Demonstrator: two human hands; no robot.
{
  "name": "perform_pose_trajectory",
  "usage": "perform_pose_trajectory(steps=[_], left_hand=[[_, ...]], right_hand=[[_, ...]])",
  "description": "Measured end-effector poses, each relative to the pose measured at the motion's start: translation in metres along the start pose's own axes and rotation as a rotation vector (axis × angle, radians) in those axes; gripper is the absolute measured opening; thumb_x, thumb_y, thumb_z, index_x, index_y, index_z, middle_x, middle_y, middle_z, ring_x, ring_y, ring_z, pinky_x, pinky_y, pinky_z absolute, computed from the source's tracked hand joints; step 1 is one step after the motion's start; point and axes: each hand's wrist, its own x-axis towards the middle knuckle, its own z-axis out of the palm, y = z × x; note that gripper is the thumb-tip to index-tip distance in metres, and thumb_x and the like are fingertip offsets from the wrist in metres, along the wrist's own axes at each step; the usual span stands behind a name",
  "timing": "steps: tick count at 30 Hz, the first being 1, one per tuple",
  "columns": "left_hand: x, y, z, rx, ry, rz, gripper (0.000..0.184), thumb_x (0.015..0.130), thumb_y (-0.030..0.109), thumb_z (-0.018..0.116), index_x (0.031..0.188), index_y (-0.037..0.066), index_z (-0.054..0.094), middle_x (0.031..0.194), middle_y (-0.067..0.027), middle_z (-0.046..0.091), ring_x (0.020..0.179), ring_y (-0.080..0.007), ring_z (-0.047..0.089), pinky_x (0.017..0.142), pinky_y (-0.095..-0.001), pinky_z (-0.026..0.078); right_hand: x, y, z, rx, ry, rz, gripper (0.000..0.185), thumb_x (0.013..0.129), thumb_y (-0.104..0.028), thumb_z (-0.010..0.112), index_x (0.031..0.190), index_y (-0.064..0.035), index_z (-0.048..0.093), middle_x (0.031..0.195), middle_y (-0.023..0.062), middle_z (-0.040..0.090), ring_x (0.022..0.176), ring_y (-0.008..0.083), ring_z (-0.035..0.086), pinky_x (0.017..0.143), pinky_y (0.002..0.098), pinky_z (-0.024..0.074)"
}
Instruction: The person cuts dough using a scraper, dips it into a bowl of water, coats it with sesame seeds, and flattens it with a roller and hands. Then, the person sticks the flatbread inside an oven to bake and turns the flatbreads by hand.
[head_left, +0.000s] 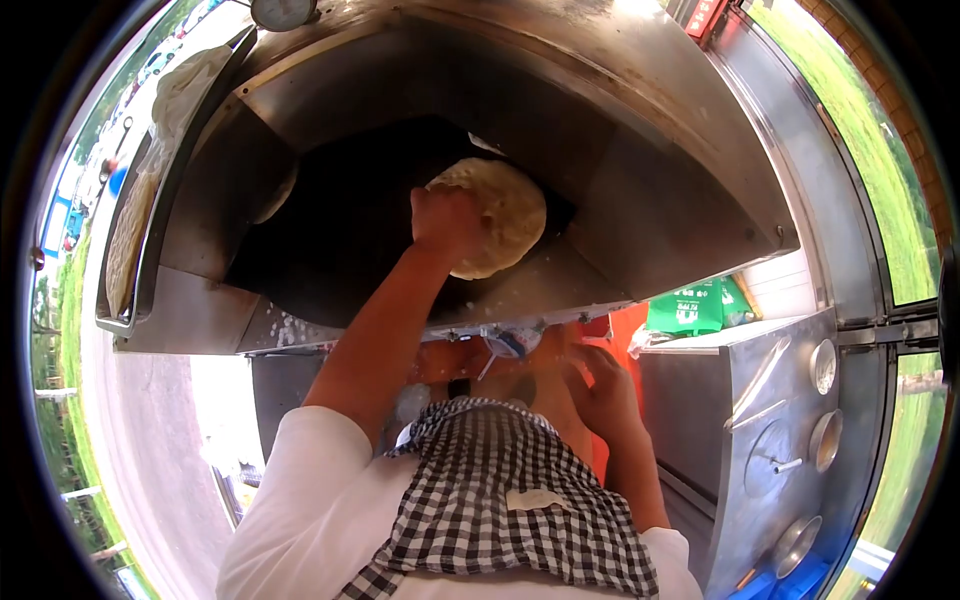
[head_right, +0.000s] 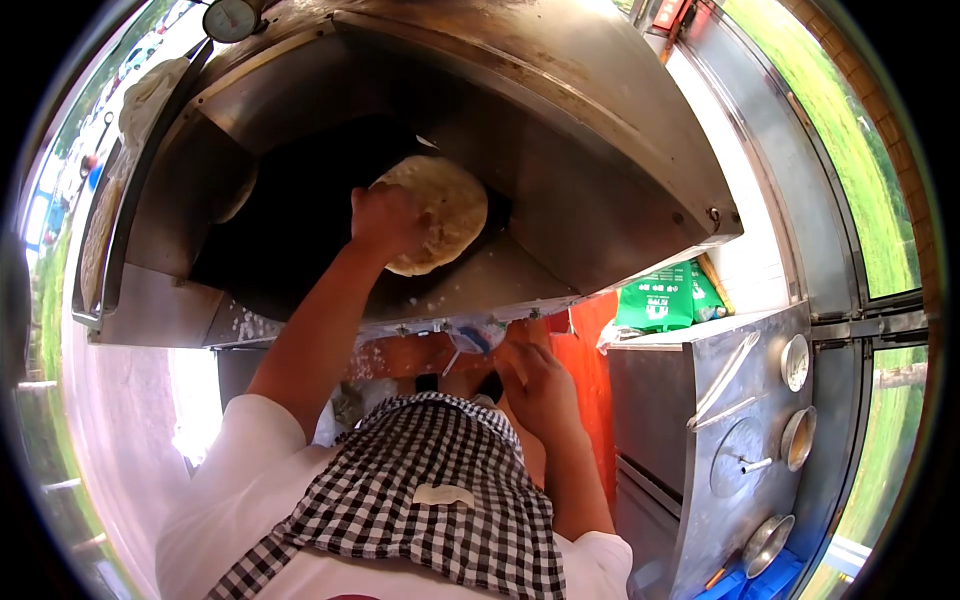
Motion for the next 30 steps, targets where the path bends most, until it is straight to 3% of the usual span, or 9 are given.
perform_pose_trajectory(steps=[7,10,13,16,22,25,28,30], left_hand=[[0.010,0.007,-0.011,0.063,0.000,-0.015,0.035,0.091,0.047,0.067,0.099,0.015,0.080,0.101,-0.0057,0.076,0.098,-0.0246,0.071,0.091,-0.0463,0.046],[0.005,-0.008,-0.002,-0.032,0.172,-0.015,0.034,0.088,0.048,0.070,0.093,0.015,0.080,0.097,-0.0045,0.076,0.097,-0.0237,0.071,0.089,-0.0457,0.047],[-0.007,-0.023,0.005,-0.125,0.199,0.015,0.027,0.083,0.044,0.075,0.088,0.019,0.082,0.094,-0.0019,0.077,0.099,-0.0244,0.070,0.087,-0.0467,0.048],[-0.012,-0.023,0.005,-0.066,0.156,0.056,0.038,0.082,0.053,0.074,0.086,0.015,0.080,0.091,-0.0036,0.076,0.094,-0.0236,0.070,0.086,-0.0449,0.048],[0.003,-0.003,0.007,0.038,0.083,-0.039,0.044,0.083,0.056,0.073,0.093,0.013,0.080,0.089,-0.0043,0.076,0.090,-0.0235,0.072,0.087,-0.0440,0.046],[0.001,0.007,-0.008,0.025,0.034,-0.045,0.043,0.087,0.053,0.071,0.095,0.012,0.080,0.089,-0.0069,0.076,0.089,-0.0246,0.073,0.083,-0.0460,0.050],[-0.009,0.007,-0.007,-0.020,0.130,-0.060,0.032,0.090,0.044,0.070,0.089,0.014,0.081,0.091,-0.0045,0.077,0.096,-0.0270,0.072,0.086,-0.0474,0.048],[-0.026,-0.002,-0.011,-0.169,0.263,-0.057,0.028,0.088,0.039,0.072,0.085,0.013,0.079,0.087,-0.0067,0.075,0.091,-0.0290,0.072,0.083,-0.0473,0.049]], right_hand=[[-0.004,0.002,-0.001,0.004,0.012,-0.010,0.023,0.095,-0.017,0.071,0.115,-0.0066,0.071,0.113,0.0167,0.073,0.101,0.0395,0.071,0.083,0.0469,0.0573],[-0.009,0.005,-0.004,0.006,0.020,0.003,0.025,0.094,-0.016,0.071,0.117,-0.0058,0.071,0.113,0.0176,0.073,0.101,0.0398,0.070,0.084,0.0467,0.0572],[-0.016,0.009,-0.009,-0.002,0.012,0.027,0.026,0.094,-0.016,0.071,0.118,-0.0050,0.071,0.112,0.0179,0.073,0.101,0.0399,0.070,0.085,0.0466,0.0570],[-0.018,0.018,-0.007,-0.008,0.010,0.024,0.027,0.094,-0.016,0.071,0.118,-0.0045,0.070,0.112,0.0177,0.073,0.101,0.0398,0.070,0.085,0.0467,0.0569],[-0.015,0.013,-0.006,0.004,-0.019,0.012,0.025,0.095,-0.016,0.071,0.117,-0.0045,0.070,0.112,0.0169,0.073,0.100,0.0396,0.071,0.085,0.0472,0.0572],[-0.009,0.009,-0.003,0.012,-0.022,-0.018,0.024,0.096,-0.017,0.070,0.116,-0.0048,0.070,0.112,0.0165,0.073,0.099,0.0394,0.071,0.084,0.0473,0.0573],[-0.008,0.008,-0.003,0.001,-0.034,-0.016,0.023,0.097,-0.018,0.069,0.116,-0.0053,0.070,0.112,0.0162,0.073,0.100,0.0390,0.071,0.084,0.0472,0.0573],[-0.010,0.008,-0.005,0.004,-0.041,-0.007,0.022,0.097,-0.019,0.069,0.115,-0.0055,0.070,0.112,0.0164,0.073,0.100,0.0390,0.070,0.084,0.0472,0.0571]])
